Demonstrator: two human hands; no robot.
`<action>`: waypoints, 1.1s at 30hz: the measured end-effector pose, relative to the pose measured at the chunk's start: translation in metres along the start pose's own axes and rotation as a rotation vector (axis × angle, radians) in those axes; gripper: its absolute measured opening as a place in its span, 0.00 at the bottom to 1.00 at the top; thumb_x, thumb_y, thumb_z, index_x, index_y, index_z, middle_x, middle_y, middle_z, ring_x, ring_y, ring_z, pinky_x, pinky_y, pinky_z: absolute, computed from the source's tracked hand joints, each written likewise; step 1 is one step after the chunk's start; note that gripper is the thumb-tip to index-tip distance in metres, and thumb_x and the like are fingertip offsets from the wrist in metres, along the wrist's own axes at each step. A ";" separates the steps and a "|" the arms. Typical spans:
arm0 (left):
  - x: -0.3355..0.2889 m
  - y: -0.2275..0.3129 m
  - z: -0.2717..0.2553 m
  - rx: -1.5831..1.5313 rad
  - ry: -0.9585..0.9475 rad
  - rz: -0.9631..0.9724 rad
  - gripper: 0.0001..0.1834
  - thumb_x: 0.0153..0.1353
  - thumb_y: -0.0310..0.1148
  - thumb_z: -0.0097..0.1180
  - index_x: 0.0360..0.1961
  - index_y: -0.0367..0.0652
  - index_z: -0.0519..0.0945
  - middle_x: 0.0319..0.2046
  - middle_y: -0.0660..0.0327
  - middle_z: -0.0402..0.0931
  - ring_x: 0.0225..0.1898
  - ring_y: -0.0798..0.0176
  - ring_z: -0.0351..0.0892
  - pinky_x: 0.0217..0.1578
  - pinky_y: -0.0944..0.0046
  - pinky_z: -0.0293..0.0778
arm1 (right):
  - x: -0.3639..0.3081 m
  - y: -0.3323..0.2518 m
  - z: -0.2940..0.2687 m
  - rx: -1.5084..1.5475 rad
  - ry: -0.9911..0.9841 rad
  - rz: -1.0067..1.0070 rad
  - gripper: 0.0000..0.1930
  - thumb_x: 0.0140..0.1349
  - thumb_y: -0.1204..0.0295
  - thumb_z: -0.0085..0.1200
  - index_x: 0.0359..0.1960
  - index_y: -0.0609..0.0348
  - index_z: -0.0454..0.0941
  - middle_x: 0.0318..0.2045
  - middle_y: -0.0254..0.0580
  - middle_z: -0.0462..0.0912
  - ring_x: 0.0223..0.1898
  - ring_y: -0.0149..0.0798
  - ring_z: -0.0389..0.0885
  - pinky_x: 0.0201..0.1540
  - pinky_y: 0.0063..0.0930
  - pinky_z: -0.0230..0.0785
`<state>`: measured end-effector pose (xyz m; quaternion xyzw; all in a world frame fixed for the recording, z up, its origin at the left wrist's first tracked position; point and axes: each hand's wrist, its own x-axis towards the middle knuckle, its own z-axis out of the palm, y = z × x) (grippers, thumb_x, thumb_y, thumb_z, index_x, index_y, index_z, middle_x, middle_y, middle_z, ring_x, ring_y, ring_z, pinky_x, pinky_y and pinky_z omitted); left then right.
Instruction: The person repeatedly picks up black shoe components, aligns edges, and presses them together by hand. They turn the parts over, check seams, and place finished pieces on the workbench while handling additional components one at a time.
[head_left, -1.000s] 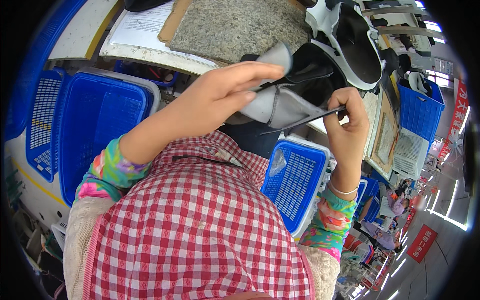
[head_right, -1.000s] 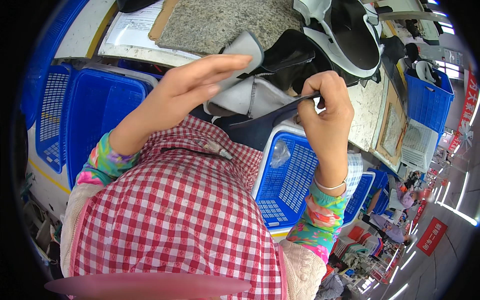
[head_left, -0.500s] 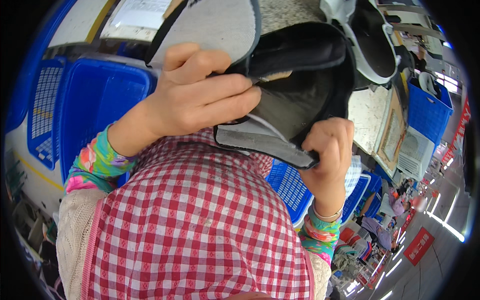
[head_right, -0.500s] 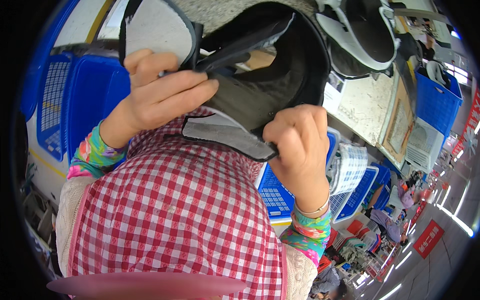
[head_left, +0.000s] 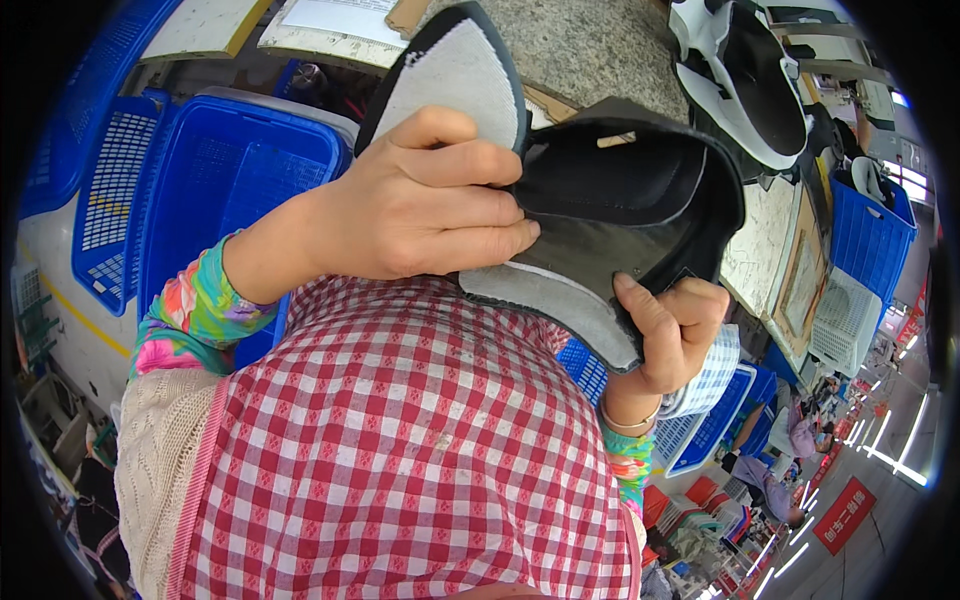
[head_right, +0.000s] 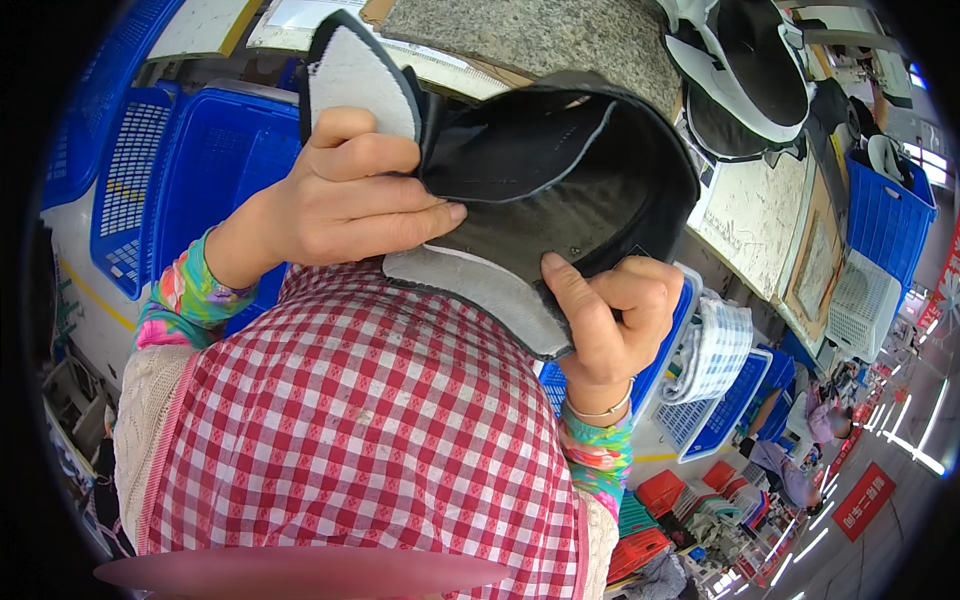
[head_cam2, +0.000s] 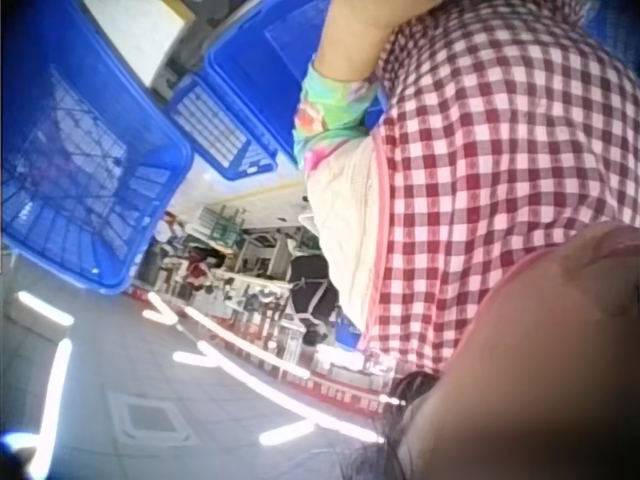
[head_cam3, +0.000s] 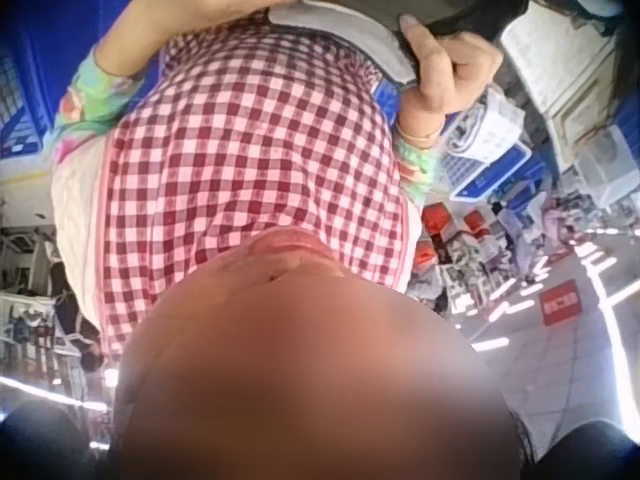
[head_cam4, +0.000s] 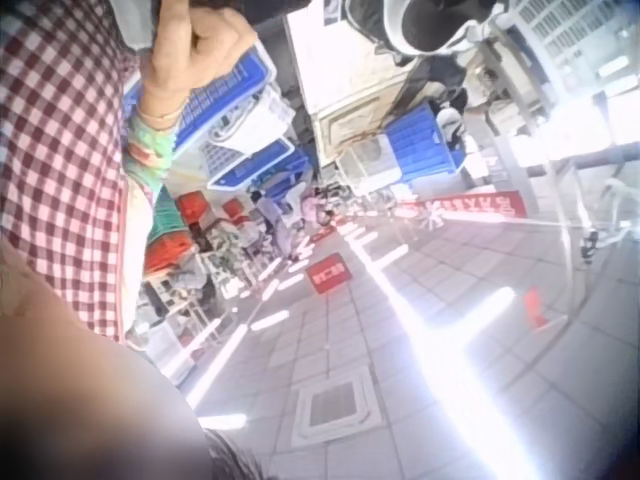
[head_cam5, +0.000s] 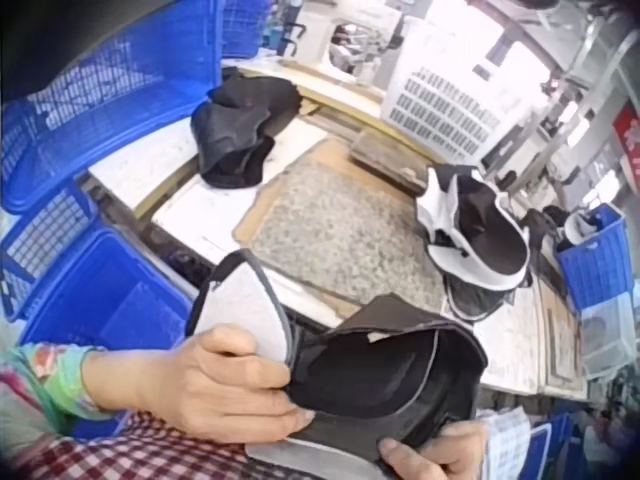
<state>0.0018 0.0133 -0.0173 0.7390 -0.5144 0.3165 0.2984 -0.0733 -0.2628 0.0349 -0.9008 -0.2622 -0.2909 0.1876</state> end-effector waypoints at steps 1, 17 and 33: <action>0.000 0.000 0.001 -0.035 -0.035 0.004 0.12 0.51 0.34 0.66 0.38 0.45 0.88 0.35 0.69 0.83 0.47 0.63 0.80 0.52 0.60 0.69 | -0.005 -0.001 0.004 0.009 0.033 0.062 0.16 0.34 0.71 0.68 0.31 0.58 0.88 0.28 0.33 0.69 0.34 0.38 0.71 0.38 0.32 0.64; 0.045 -0.004 0.092 -0.470 -0.610 -0.211 0.27 0.54 0.26 0.68 0.56 0.43 0.76 0.47 0.52 0.80 0.48 0.44 0.75 0.52 0.51 0.68 | -0.044 0.039 0.031 0.018 -0.423 0.281 0.13 0.50 0.60 0.73 0.33 0.51 0.86 0.28 0.41 0.88 0.34 0.50 0.88 0.40 0.46 0.76; 0.060 -0.024 0.060 -0.034 -0.503 -0.199 0.12 0.51 0.19 0.60 0.38 0.40 0.81 0.34 0.51 0.76 0.36 0.43 0.81 0.35 0.49 0.76 | -0.018 0.017 0.109 0.003 -0.390 0.287 0.04 0.51 0.69 0.64 0.28 0.50 0.88 0.29 0.45 0.89 0.33 0.49 0.89 0.30 0.46 0.77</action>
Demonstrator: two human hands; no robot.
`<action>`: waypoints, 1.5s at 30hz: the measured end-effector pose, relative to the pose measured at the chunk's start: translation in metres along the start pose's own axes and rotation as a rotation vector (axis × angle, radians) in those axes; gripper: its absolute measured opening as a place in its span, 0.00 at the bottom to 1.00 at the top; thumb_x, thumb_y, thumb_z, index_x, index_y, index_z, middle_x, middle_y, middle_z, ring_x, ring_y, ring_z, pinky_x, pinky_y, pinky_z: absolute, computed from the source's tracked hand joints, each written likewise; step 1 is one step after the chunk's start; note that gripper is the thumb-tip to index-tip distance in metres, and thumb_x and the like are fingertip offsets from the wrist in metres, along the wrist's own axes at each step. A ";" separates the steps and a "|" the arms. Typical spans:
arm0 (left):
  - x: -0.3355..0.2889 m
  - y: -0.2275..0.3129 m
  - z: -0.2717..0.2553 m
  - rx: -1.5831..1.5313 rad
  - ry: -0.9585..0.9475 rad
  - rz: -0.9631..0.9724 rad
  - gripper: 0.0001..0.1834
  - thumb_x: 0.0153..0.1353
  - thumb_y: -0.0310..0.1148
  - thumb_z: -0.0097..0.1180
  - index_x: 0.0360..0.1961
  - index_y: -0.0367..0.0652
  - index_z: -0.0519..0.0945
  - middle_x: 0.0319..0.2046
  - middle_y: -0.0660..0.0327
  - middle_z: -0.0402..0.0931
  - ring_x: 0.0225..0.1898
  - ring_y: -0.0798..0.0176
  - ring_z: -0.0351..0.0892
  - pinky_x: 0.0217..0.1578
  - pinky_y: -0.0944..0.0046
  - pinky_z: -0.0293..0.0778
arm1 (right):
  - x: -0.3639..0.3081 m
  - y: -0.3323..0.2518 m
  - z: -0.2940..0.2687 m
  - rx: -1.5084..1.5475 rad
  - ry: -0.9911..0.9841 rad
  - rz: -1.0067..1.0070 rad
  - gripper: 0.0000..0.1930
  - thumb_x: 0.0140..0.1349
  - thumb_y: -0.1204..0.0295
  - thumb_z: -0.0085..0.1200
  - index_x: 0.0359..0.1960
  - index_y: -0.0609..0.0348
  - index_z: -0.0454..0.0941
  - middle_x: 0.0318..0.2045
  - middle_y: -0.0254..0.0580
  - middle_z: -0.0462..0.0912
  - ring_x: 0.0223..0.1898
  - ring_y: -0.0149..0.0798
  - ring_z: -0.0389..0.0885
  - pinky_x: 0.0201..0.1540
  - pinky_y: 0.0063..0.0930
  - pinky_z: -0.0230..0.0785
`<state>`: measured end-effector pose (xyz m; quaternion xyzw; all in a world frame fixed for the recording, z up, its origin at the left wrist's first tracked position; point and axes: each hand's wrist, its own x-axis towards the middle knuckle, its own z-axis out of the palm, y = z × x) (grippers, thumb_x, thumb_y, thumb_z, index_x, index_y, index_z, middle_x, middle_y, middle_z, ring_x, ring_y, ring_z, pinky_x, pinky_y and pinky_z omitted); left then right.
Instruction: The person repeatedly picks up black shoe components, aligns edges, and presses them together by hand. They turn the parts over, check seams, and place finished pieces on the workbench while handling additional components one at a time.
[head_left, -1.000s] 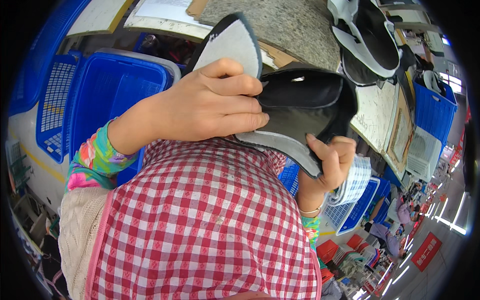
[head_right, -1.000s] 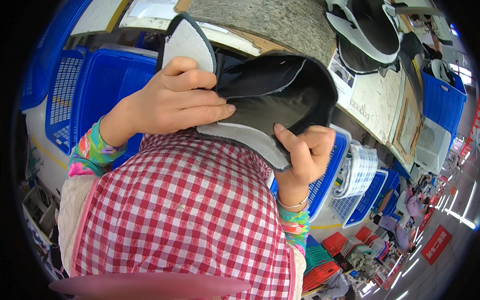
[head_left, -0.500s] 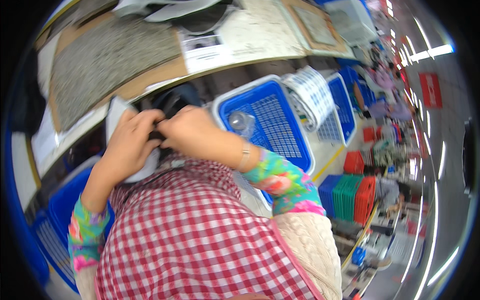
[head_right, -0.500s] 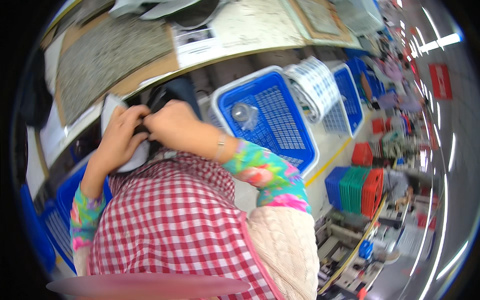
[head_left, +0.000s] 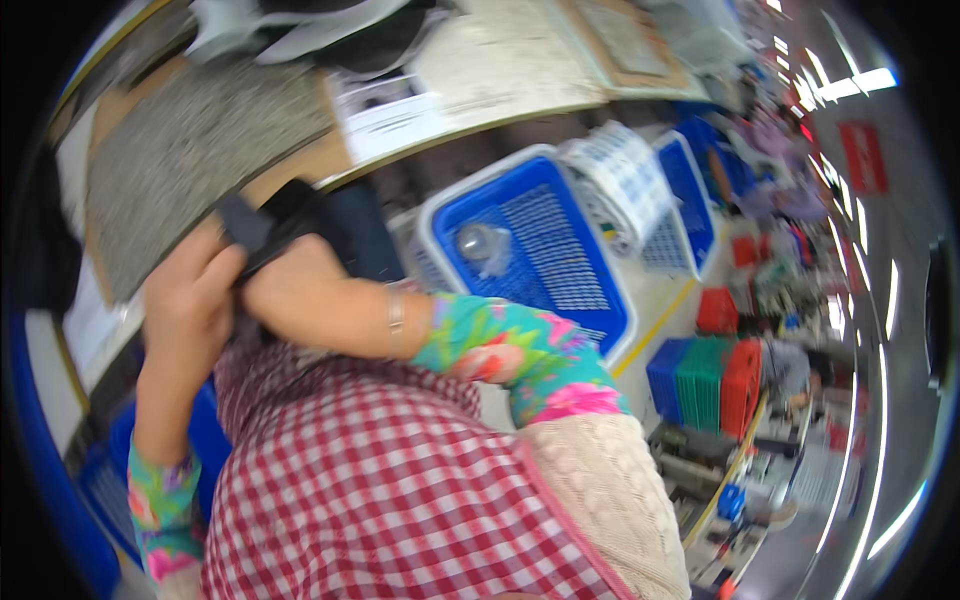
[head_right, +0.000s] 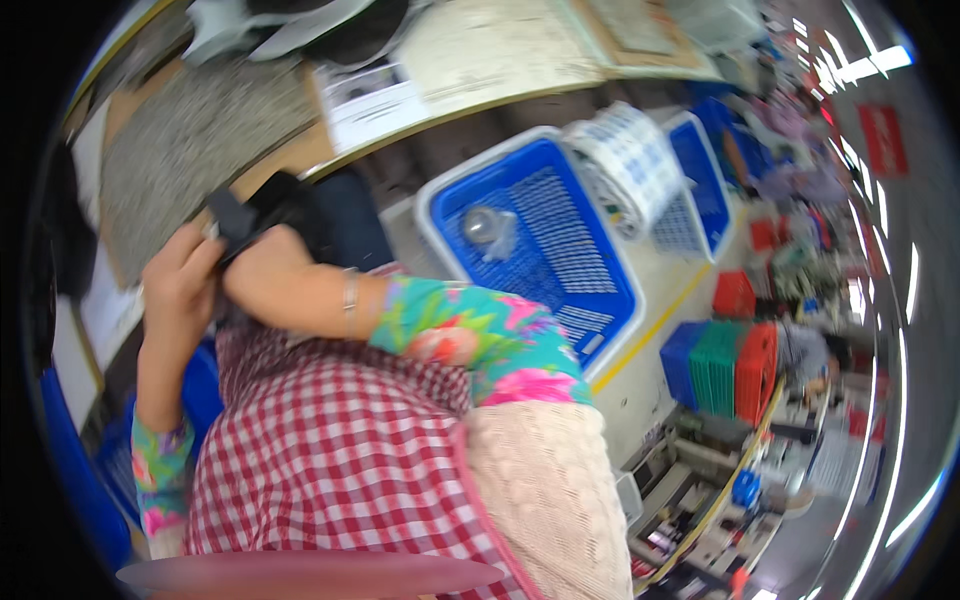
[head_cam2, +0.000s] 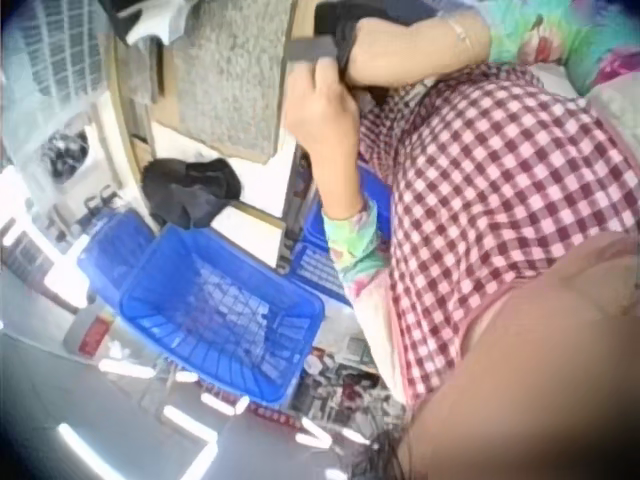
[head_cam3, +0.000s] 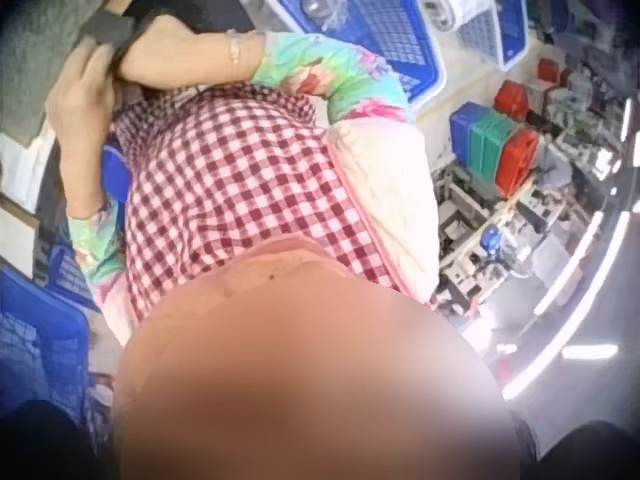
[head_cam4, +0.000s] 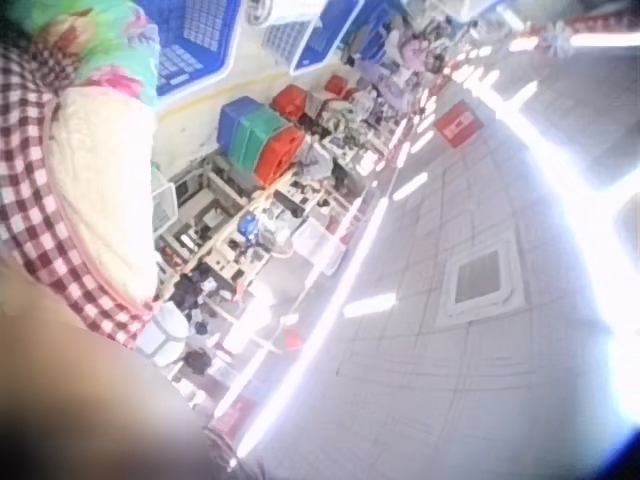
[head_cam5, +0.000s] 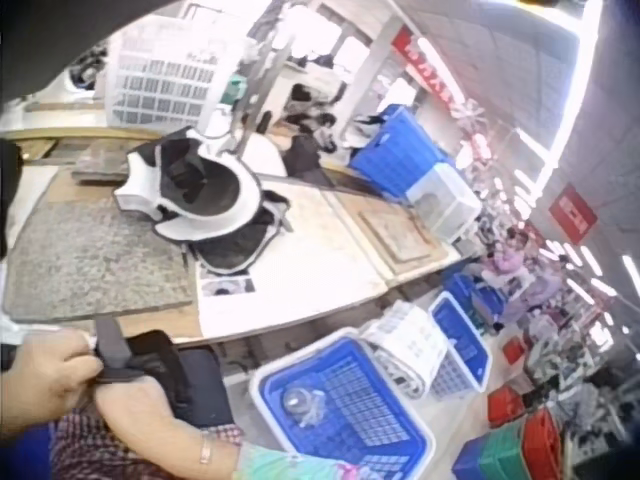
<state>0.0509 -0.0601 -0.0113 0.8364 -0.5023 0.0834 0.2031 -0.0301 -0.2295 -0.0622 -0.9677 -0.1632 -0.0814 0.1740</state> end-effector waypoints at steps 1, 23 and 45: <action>-0.008 0.004 0.007 -0.021 -0.021 -0.033 0.13 0.50 0.21 0.59 0.39 0.42 0.81 0.35 0.52 0.77 0.36 0.44 0.82 0.34 0.49 0.77 | -0.007 -0.002 0.002 0.024 0.019 -0.001 0.04 0.52 0.70 0.63 0.29 0.50 0.88 0.30 0.45 0.89 0.33 0.50 0.89 0.30 0.46 0.78; -0.099 0.038 0.039 -0.162 0.320 0.110 0.09 0.47 0.26 0.72 0.32 0.40 0.86 0.31 0.60 0.82 0.33 0.59 0.82 0.28 0.64 0.77 | 0.033 0.030 -0.017 0.485 -0.364 0.256 0.18 0.64 0.63 0.71 0.48 0.65 0.86 0.38 0.40 0.90 0.35 0.29 0.84 0.38 0.24 0.76; -0.101 0.032 0.047 -0.310 0.267 0.061 0.13 0.44 0.26 0.71 0.35 0.38 0.87 0.32 0.58 0.81 0.34 0.56 0.82 0.30 0.61 0.80 | -0.005 0.068 -0.072 0.416 -0.345 -0.007 0.21 0.61 0.83 0.53 0.54 0.54 0.87 0.39 0.39 0.91 0.40 0.36 0.87 0.45 0.30 0.76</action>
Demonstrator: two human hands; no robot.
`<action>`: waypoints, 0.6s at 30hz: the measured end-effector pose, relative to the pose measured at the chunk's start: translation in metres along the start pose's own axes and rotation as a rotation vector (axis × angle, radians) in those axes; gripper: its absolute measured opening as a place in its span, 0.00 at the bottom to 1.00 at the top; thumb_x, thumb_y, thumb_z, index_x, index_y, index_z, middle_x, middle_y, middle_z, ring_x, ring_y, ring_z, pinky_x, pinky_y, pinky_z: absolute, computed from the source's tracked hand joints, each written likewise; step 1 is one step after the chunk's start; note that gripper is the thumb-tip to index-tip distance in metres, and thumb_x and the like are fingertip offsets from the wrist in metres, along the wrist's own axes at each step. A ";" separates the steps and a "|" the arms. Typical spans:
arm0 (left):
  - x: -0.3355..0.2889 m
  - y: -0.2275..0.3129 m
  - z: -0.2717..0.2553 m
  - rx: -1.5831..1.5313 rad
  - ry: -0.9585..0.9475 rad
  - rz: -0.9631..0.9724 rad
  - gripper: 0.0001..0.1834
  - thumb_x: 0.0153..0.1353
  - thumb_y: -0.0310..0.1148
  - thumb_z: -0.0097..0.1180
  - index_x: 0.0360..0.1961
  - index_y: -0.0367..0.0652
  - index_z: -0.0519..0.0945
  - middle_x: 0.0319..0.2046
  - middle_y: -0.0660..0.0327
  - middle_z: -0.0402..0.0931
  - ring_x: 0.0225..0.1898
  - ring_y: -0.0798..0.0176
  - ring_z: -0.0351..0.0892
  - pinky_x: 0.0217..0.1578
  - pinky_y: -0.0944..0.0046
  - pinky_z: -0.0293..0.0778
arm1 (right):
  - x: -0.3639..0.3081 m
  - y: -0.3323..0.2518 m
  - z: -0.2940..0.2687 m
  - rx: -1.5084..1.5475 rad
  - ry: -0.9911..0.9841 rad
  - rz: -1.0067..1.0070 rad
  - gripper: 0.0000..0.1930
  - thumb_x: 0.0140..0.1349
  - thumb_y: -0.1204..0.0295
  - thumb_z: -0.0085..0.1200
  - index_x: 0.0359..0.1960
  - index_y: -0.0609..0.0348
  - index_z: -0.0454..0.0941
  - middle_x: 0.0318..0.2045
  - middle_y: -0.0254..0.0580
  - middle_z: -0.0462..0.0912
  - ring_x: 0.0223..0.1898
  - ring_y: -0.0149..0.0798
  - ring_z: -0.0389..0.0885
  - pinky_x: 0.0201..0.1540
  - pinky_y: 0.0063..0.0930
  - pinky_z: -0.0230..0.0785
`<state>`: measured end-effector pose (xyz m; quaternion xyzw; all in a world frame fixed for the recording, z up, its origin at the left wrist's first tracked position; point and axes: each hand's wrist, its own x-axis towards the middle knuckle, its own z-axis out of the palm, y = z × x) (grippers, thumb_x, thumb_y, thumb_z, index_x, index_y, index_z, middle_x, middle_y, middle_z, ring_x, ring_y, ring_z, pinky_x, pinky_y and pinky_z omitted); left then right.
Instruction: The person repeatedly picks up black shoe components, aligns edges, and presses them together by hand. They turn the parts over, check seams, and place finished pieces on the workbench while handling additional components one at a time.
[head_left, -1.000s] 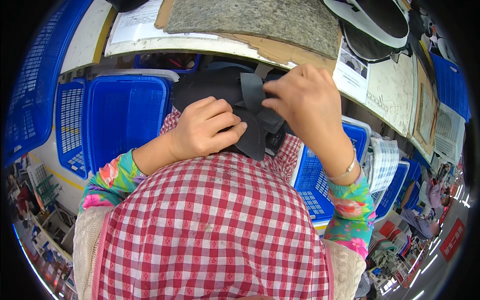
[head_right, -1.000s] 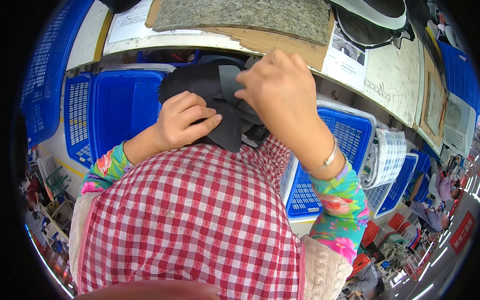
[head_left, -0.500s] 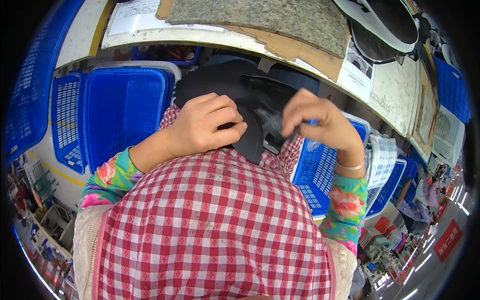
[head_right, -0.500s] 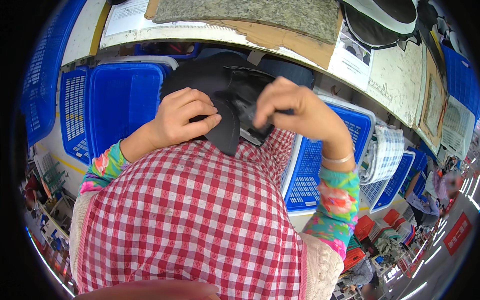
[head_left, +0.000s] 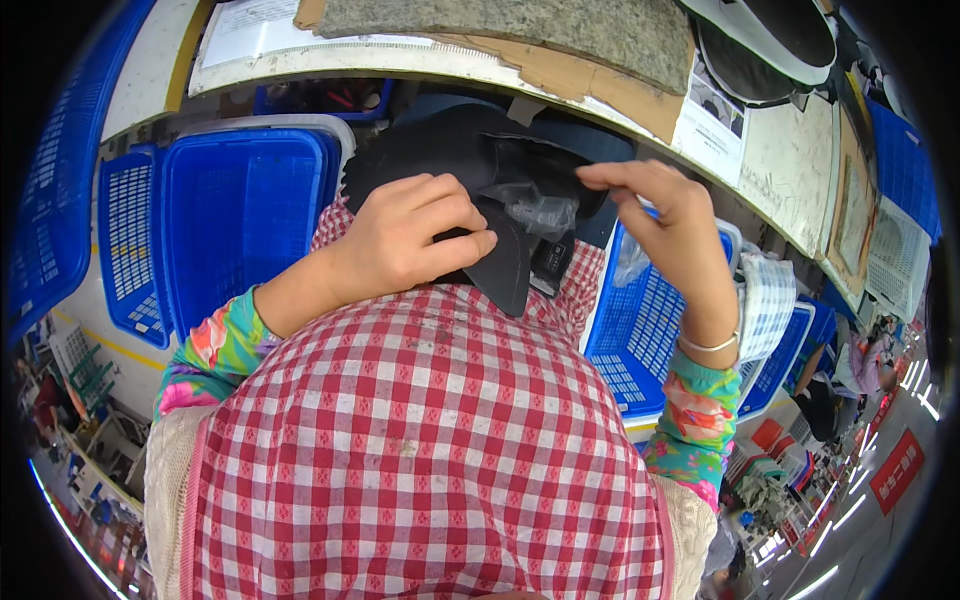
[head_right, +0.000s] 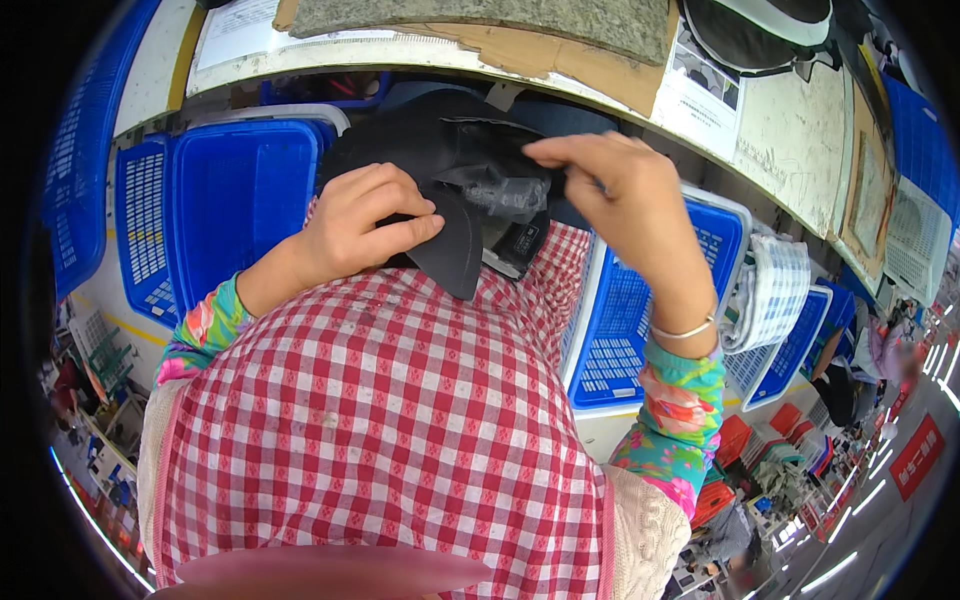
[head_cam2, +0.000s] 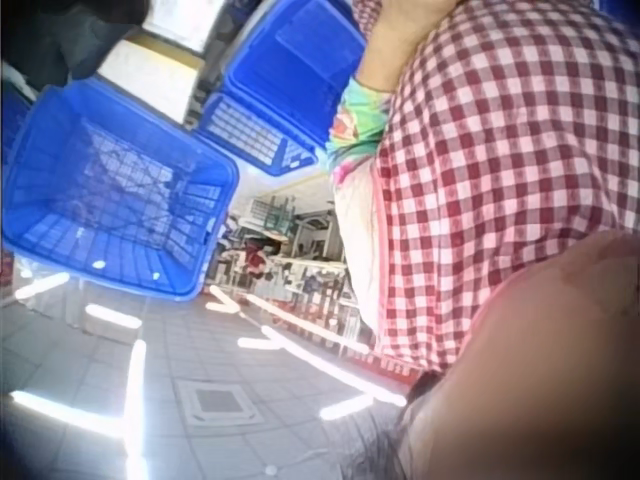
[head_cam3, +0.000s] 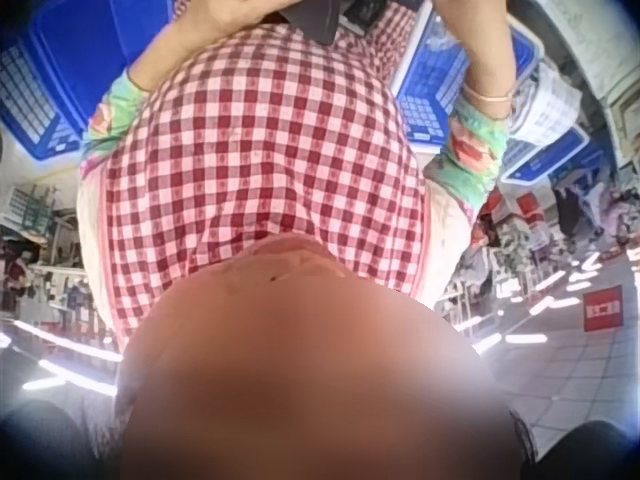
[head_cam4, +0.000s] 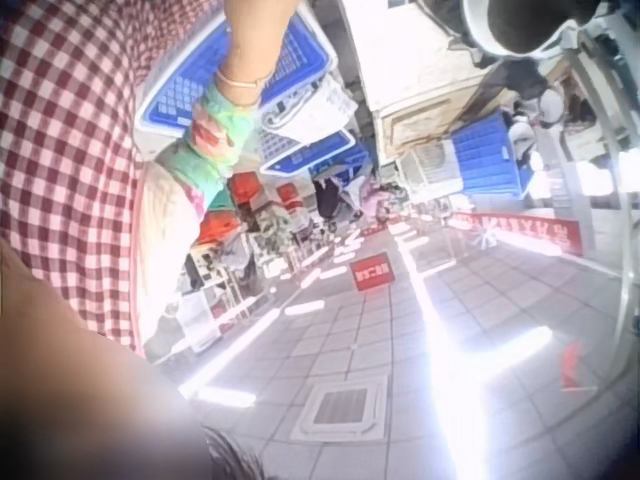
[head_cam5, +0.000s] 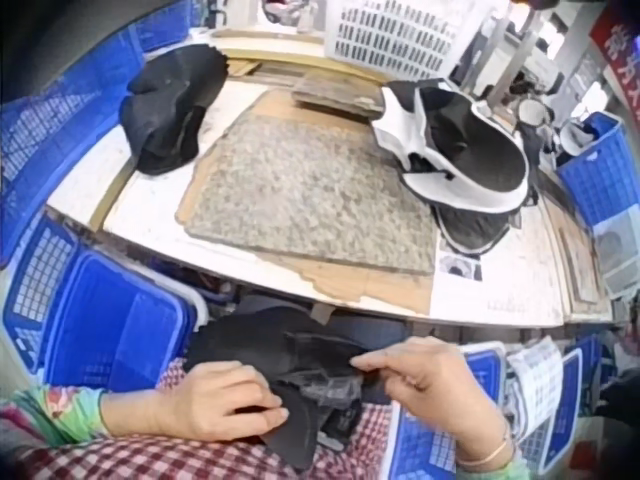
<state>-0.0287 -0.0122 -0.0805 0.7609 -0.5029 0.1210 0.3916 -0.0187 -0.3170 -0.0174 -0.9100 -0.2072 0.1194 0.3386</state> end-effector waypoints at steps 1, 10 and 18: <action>0.001 0.000 0.001 0.003 -0.012 -0.009 0.13 0.44 0.26 0.71 0.35 0.38 0.87 0.32 0.58 0.81 0.34 0.56 0.82 0.29 0.61 0.80 | 0.005 0.001 0.009 -0.093 0.055 -0.157 0.18 0.60 0.80 0.57 0.51 0.52 0.88 0.39 0.37 0.91 0.39 0.37 0.87 0.46 0.32 0.76; 0.002 0.000 0.004 0.030 0.013 -0.015 0.12 0.46 0.27 0.68 0.35 0.42 0.86 0.32 0.62 0.80 0.34 0.61 0.80 0.30 0.63 0.78 | 0.037 0.001 0.045 -0.580 0.203 -0.632 0.10 0.51 0.68 0.62 0.36 0.44 0.85 0.43 0.23 0.84 0.55 0.35 0.78 0.61 0.37 0.66; 0.005 -0.003 0.005 -0.068 -0.024 -0.061 0.10 0.48 0.26 0.67 0.34 0.41 0.82 0.37 0.60 0.82 0.42 0.56 0.85 0.37 0.61 0.83 | 0.045 0.012 0.059 0.016 0.106 -0.002 0.05 0.54 0.67 0.67 0.30 0.51 0.88 0.30 0.30 0.89 0.36 0.37 0.87 0.46 0.32 0.77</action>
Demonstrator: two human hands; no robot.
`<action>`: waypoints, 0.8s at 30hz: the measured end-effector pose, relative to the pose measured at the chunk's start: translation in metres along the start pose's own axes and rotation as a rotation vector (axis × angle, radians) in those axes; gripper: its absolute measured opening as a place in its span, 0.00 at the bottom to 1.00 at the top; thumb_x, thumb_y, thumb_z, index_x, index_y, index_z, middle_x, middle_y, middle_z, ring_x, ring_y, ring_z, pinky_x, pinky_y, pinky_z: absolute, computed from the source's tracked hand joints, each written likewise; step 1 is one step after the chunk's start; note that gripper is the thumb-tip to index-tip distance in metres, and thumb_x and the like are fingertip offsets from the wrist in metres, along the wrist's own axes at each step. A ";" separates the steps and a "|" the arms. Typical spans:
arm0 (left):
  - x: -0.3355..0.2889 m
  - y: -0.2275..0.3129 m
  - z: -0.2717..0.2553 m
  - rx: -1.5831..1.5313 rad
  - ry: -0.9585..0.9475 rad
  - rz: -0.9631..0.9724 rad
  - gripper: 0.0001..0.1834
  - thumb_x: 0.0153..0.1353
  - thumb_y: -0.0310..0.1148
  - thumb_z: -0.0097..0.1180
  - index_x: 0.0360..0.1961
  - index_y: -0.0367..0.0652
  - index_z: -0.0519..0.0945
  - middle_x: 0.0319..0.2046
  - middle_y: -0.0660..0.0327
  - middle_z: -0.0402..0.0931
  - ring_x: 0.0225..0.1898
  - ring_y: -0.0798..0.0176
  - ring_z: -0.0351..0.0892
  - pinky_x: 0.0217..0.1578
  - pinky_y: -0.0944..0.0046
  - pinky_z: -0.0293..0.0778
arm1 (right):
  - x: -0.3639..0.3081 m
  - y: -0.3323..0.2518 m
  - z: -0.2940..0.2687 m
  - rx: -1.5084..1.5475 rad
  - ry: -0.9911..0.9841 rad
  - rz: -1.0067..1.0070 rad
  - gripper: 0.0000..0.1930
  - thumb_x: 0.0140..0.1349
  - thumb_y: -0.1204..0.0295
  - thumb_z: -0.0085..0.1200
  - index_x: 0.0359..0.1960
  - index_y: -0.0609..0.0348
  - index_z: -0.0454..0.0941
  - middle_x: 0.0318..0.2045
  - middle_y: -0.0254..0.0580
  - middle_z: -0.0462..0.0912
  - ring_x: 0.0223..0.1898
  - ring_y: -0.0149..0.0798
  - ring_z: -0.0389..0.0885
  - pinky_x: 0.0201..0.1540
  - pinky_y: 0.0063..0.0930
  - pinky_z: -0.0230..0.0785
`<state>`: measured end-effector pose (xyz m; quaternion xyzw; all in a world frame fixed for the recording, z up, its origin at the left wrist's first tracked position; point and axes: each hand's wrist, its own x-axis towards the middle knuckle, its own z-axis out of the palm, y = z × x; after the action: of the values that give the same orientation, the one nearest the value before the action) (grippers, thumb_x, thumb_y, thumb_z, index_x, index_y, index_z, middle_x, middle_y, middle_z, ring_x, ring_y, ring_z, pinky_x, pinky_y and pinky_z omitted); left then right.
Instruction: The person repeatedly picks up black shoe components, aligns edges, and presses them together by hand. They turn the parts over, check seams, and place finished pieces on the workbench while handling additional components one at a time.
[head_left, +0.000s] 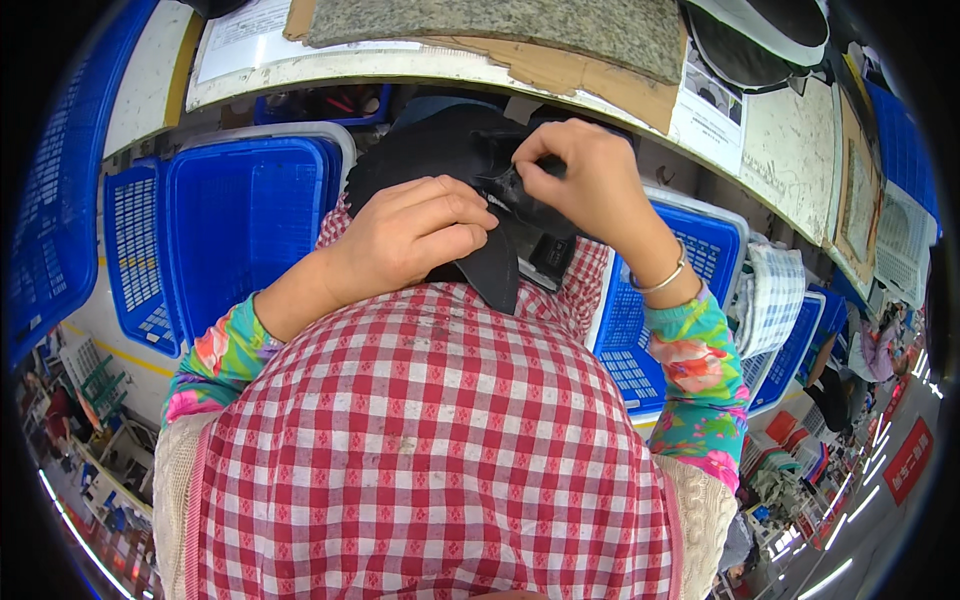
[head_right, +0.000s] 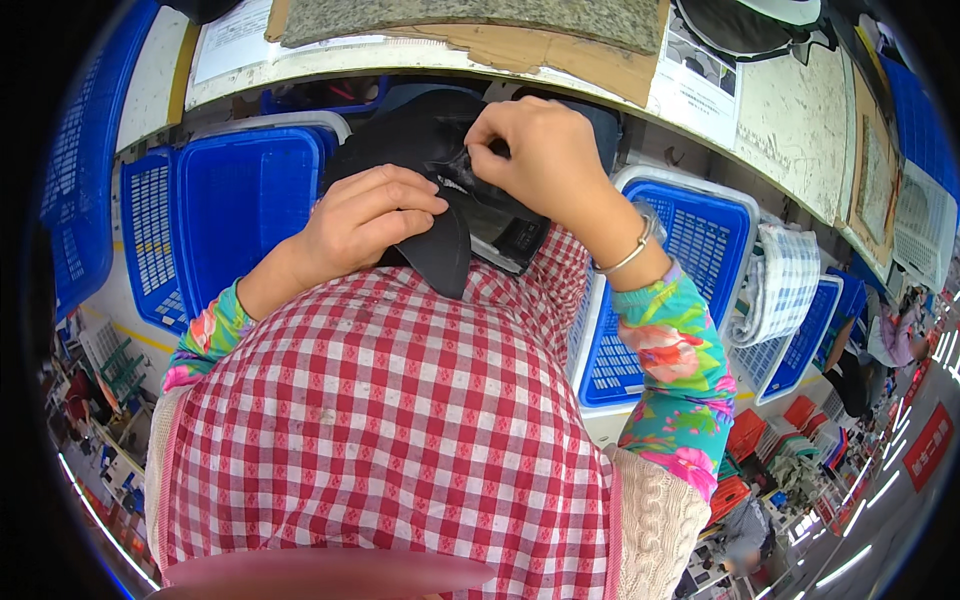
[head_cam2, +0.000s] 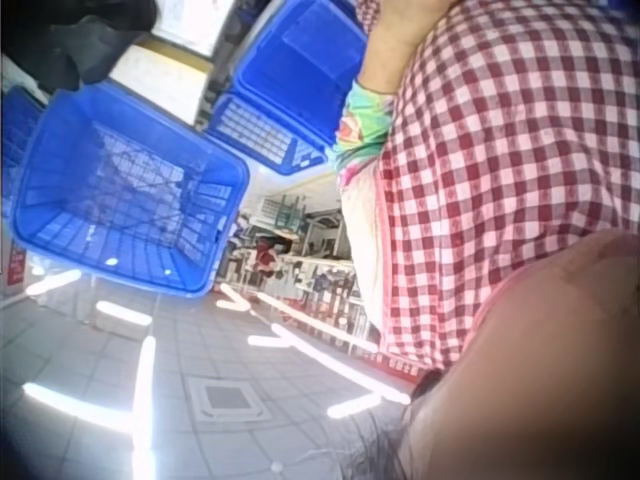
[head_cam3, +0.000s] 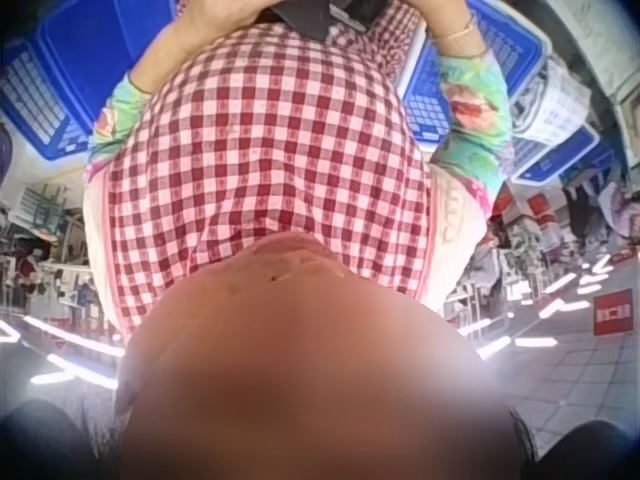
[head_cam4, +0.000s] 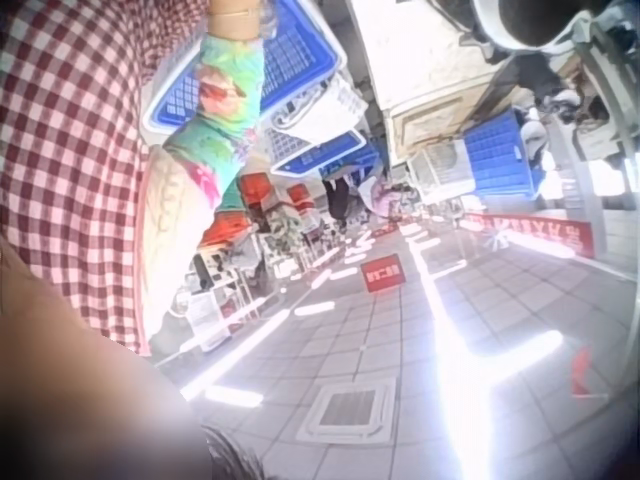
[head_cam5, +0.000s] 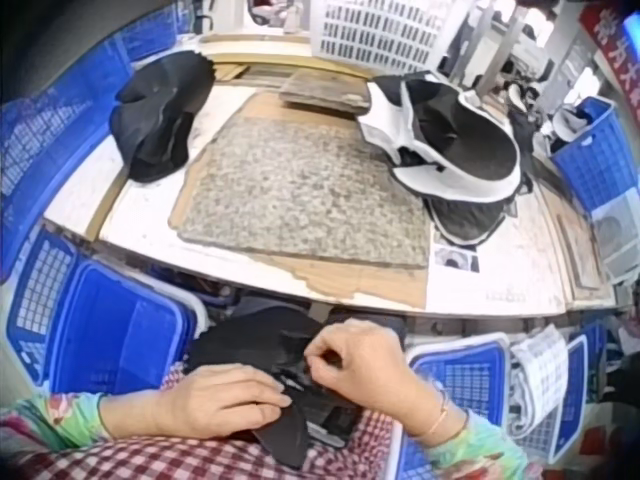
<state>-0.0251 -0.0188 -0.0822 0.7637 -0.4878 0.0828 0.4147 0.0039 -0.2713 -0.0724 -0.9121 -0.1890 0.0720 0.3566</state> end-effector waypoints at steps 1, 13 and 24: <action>0.000 0.000 0.000 -0.025 -0.028 -0.008 0.10 0.48 0.26 0.67 0.33 0.41 0.82 0.38 0.59 0.83 0.43 0.56 0.86 0.38 0.61 0.84 | 0.001 -0.001 0.003 0.158 -0.064 0.238 0.06 0.54 0.66 0.68 0.30 0.52 0.89 0.28 0.33 0.89 0.33 0.38 0.88 0.42 0.32 0.79; -0.005 -0.005 -0.012 -0.125 -0.242 0.034 0.12 0.50 0.22 0.69 0.37 0.36 0.82 0.40 0.54 0.85 0.44 0.51 0.87 0.40 0.58 0.85 | 0.030 0.022 0.007 0.395 -0.331 0.440 0.12 0.61 0.64 0.63 0.39 0.60 0.89 0.34 0.37 0.91 0.35 0.27 0.86 0.41 0.23 0.76; 0.023 -0.009 -0.014 -0.293 0.117 -0.622 0.12 0.71 0.31 0.62 0.48 0.35 0.77 0.36 0.56 0.78 0.38 0.67 0.76 0.41 0.64 0.74 | -0.072 -0.079 -0.001 -0.447 -0.004 -0.013 0.26 0.51 0.50 0.75 0.43 0.57 0.87 0.31 0.45 0.88 0.34 0.48 0.88 0.38 0.39 0.79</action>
<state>-0.0026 -0.0225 -0.0659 0.8020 -0.2140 -0.0748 0.5525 -0.0847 -0.2468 -0.0179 -0.9671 -0.2070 0.0280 0.1453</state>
